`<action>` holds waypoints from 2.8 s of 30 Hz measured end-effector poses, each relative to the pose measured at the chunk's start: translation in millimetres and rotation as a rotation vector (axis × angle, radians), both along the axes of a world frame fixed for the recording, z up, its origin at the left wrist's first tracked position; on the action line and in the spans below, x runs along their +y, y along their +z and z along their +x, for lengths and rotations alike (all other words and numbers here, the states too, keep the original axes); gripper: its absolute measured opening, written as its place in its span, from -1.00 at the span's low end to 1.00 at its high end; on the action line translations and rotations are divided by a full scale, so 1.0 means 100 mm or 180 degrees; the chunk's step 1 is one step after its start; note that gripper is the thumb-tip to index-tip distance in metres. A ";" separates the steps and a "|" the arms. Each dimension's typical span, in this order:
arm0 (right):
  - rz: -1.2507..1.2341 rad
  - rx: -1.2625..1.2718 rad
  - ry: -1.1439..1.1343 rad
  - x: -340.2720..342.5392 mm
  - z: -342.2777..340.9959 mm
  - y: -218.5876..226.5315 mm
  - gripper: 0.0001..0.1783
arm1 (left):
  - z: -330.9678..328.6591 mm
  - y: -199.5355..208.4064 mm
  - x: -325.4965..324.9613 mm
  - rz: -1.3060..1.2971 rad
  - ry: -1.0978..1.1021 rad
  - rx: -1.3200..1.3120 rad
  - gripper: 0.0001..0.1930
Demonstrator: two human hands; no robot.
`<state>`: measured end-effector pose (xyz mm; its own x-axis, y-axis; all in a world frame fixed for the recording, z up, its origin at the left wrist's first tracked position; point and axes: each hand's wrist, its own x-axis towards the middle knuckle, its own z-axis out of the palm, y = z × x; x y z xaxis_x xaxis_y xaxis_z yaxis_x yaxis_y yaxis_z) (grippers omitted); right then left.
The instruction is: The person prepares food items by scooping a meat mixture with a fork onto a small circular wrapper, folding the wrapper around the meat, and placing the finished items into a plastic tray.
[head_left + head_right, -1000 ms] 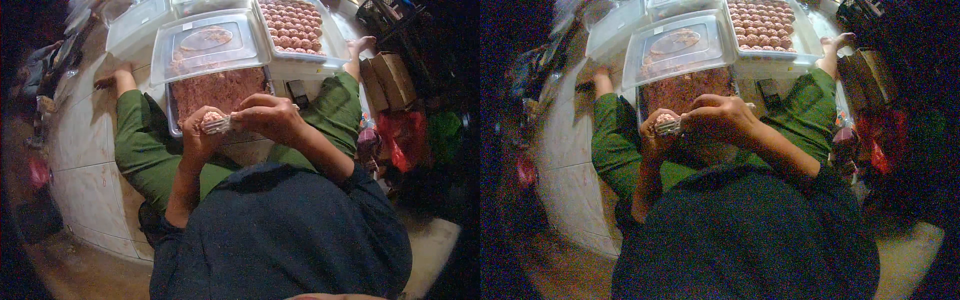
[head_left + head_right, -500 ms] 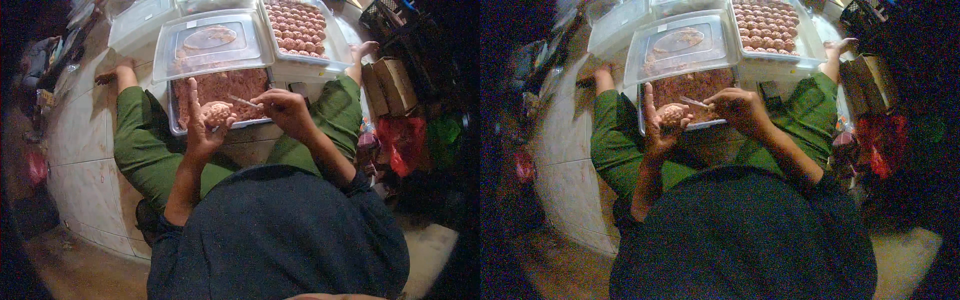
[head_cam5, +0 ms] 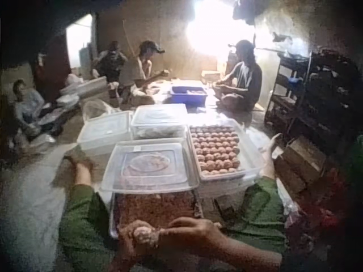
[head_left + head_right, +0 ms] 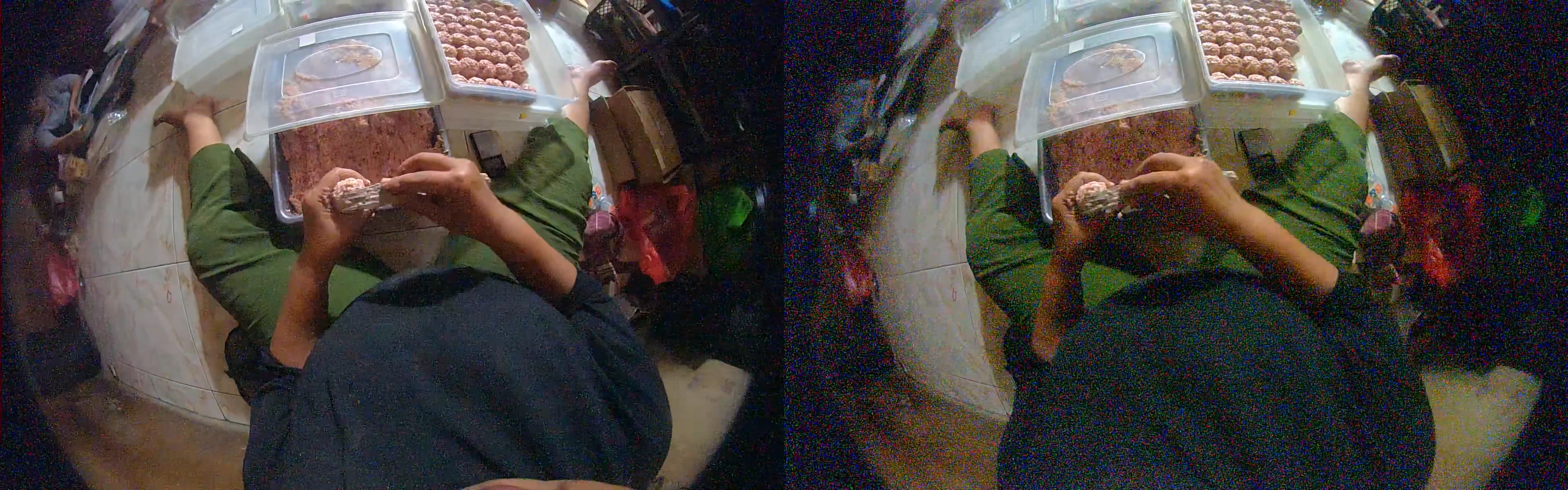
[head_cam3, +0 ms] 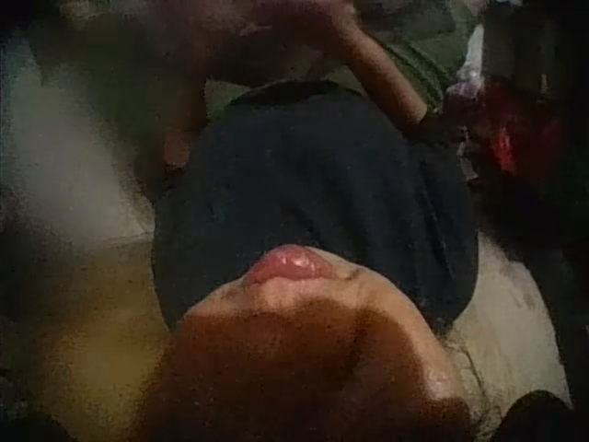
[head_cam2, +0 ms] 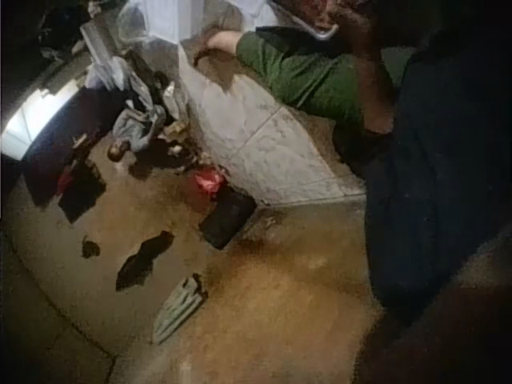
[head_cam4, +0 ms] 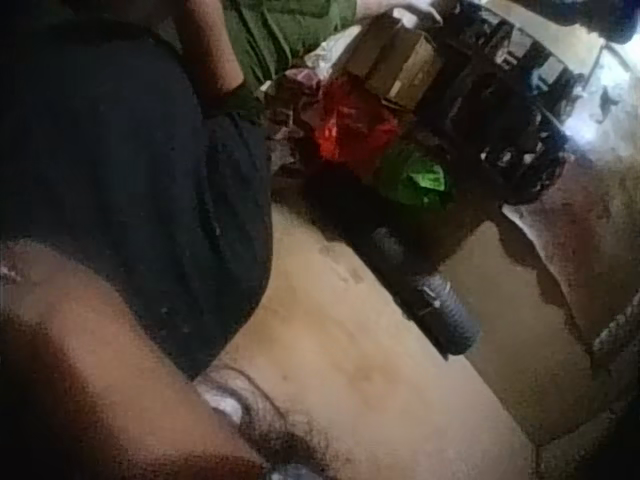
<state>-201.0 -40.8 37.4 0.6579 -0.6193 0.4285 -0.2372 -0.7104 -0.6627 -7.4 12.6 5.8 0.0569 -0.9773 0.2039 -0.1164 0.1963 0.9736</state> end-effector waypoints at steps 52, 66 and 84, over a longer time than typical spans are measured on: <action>0.1717 0.0261 -0.0174 -0.31 -0.03 -0.39 -0.29 | -0.29 -0.21 -0.29 0.0797 -0.0846 0.0670 0.35; 0.0670 0.1726 -0.2285 -1.32 -1.54 -1.92 -0.57 | -0.02 -0.55 -0.49 0.0210 -0.0018 0.0405 -0.16; 0.1546 0.1296 -0.2883 -0.93 -1.72 -1.34 -0.70 | 0.15 -0.73 -0.48 -0.0113 0.0339 0.0153 -0.66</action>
